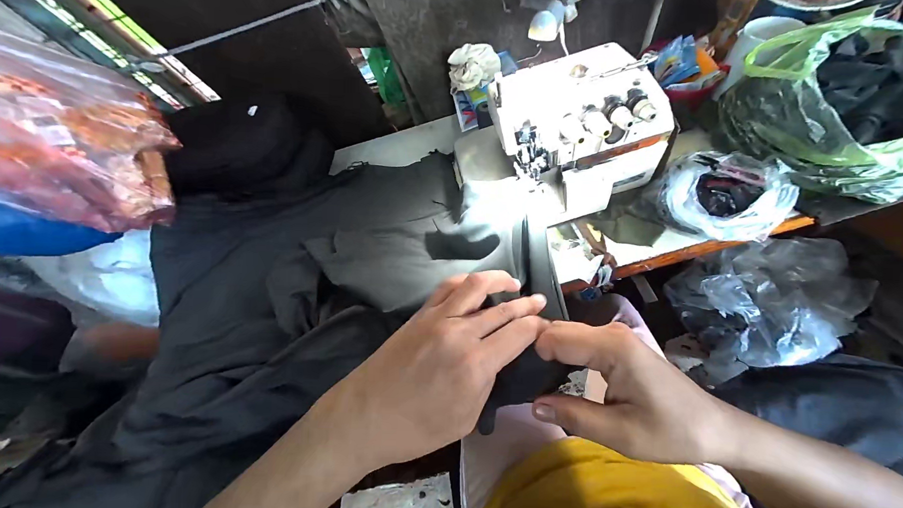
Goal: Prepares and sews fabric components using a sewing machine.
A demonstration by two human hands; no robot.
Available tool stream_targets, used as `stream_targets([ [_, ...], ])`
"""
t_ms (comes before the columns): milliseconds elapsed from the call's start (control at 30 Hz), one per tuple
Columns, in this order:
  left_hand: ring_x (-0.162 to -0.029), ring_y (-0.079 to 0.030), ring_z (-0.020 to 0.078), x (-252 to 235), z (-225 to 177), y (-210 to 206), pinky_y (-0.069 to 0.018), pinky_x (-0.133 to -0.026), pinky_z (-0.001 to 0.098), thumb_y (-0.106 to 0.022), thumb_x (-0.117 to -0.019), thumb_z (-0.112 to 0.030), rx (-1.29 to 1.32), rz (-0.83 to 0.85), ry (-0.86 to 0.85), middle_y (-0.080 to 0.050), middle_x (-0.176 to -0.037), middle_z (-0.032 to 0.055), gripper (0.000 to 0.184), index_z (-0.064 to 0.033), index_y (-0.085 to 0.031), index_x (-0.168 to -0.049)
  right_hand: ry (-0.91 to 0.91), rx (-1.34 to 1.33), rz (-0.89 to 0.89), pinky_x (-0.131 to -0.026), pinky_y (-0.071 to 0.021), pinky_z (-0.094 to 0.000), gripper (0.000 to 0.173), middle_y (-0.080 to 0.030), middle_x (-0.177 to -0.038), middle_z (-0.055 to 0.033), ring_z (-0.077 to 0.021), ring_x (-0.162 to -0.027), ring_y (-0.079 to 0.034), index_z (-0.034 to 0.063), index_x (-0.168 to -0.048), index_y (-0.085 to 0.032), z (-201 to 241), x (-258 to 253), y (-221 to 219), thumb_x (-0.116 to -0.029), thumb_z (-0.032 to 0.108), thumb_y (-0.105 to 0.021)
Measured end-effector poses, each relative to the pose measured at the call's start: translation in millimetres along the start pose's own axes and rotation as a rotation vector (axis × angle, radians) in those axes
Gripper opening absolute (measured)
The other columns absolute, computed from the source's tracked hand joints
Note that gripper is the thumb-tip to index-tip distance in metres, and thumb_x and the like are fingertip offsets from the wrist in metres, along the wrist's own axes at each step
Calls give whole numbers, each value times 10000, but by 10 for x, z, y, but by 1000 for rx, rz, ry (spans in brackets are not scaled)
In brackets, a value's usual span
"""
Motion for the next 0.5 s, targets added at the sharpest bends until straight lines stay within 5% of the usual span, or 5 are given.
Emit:
stream_targets([
  [100,-1078,-579,230,80,115,89,-345,-986,489,-503,-860,-241,-92,-3,40,-642,-822,-36,165,-203,-644,-782,93,126,-46,-935,-561,-238,249,-729,-1142,-90,-92,-1084,-676,15,-1176,-725,-18,-70,27,-958,119,-666],
  [167,-1002,-558,217,192,242,187,-327,-955,484,-488,-892,-335,-131,-18,106,-558,-710,-42,261,-220,-583,-679,173,406,-114,-979,-556,-286,247,-706,-1231,-93,-148,-1157,-662,68,-1177,-745,-141,-199,149,-965,136,-637],
  [233,-945,-548,205,309,363,231,-329,-925,482,-479,-969,-440,-145,-46,212,-544,-676,-47,387,-215,-663,-714,138,609,-77,-871,-568,-372,213,-734,-1059,-55,-187,-998,-684,104,-1095,-769,-415,-360,289,-943,213,-666],
  [300,-914,-566,221,389,455,216,-335,-915,509,-499,-1004,-568,-175,-64,329,-611,-697,-35,490,-203,-806,-888,106,589,16,-820,-490,-467,176,-730,-859,-27,-191,-836,-676,111,-959,-772,-506,-485,283,-944,256,-673],
  [500,-1012,-624,179,556,470,152,-352,-965,495,-550,-995,-455,-139,-104,430,-692,-778,-86,353,-220,-772,-851,253,310,38,-890,-410,-461,243,-722,-982,4,-137,-908,-639,120,-1147,-722,-262,-631,-70,-934,57,-622],
])
Point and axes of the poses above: each hand's wrist, its own x-axis away from the middle knuckle, its own y-axis out of the back of the hand, z = x × y, the point moved 5 cm from there along -x, towards the middle knuckle
